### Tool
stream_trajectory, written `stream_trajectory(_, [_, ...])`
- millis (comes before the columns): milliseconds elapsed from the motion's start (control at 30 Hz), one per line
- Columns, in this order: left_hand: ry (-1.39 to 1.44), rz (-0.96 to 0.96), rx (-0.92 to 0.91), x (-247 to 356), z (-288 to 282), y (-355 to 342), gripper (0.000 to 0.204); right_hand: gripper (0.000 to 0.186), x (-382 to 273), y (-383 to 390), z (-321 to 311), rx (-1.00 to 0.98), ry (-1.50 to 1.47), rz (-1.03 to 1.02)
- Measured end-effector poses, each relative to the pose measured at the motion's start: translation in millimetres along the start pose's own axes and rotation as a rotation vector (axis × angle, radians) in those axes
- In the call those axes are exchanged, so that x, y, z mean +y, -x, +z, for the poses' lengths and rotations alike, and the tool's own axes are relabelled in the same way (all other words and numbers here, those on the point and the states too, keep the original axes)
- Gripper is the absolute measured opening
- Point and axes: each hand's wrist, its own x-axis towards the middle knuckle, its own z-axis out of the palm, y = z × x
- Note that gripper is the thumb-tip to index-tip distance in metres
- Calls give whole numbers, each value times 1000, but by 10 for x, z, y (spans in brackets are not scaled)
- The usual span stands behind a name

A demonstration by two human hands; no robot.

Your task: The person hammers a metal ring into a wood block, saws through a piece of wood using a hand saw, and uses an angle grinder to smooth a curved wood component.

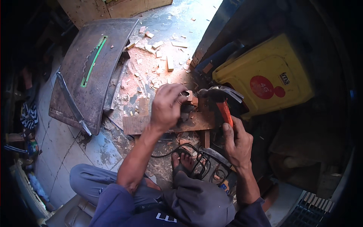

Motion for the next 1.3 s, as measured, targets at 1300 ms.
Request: stream_trajectory(1300, [975, -586, 45, -73, -170, -1, 39, 29, 199, 241, 97, -30, -113, 175])
